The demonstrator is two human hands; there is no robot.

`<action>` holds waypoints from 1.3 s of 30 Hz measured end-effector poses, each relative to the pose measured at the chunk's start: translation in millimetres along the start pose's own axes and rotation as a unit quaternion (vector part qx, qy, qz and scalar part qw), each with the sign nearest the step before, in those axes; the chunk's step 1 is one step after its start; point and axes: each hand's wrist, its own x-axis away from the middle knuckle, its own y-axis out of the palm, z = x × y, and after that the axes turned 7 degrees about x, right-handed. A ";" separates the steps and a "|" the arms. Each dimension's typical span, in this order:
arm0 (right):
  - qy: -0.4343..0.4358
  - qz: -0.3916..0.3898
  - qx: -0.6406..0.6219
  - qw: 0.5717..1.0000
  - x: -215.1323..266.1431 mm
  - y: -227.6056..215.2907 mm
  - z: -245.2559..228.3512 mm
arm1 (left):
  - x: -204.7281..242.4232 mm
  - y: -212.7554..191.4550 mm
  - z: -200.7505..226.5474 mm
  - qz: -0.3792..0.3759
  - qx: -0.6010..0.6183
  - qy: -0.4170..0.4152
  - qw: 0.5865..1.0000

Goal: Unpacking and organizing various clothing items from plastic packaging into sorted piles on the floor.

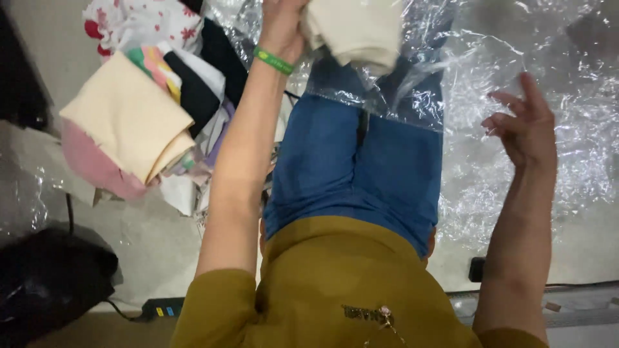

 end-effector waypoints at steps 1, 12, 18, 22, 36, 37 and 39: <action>0.001 0.033 0.048 0.998 -4.2 1.8 4.2 | -6.7 -4.9 -2.0 0.009 -0.011 0.034 0.999; -0.039 0.094 0.224 0.969 -2.5 24.0 6.1 | 31.6 1.2 -33.5 0.066 -0.351 0.063 0.932; -0.088 0.159 0.270 0.945 -9.5 -10.6 2.1 | 26.5 -19.1 -45.5 0.032 -0.302 0.099 0.948; -0.089 0.068 0.360 0.926 -44.8 -32.3 -0.6 | 23.2 -30.5 -42.2 -0.043 -0.348 0.107 0.931; 0.075 -0.035 0.252 0.964 -86.3 -61.2 9.3 | 1.7 -33.7 -76.7 -0.010 -0.346 0.059 0.936; 0.066 0.006 0.225 0.972 -78.4 -63.7 12.7 | -3.4 -34.0 -82.4 -0.006 -0.344 0.042 0.938; 0.053 0.043 0.198 0.978 -65.7 -64.6 14.4 | -7.7 -30.8 -83.3 0.001 -0.340 0.029 0.940</action>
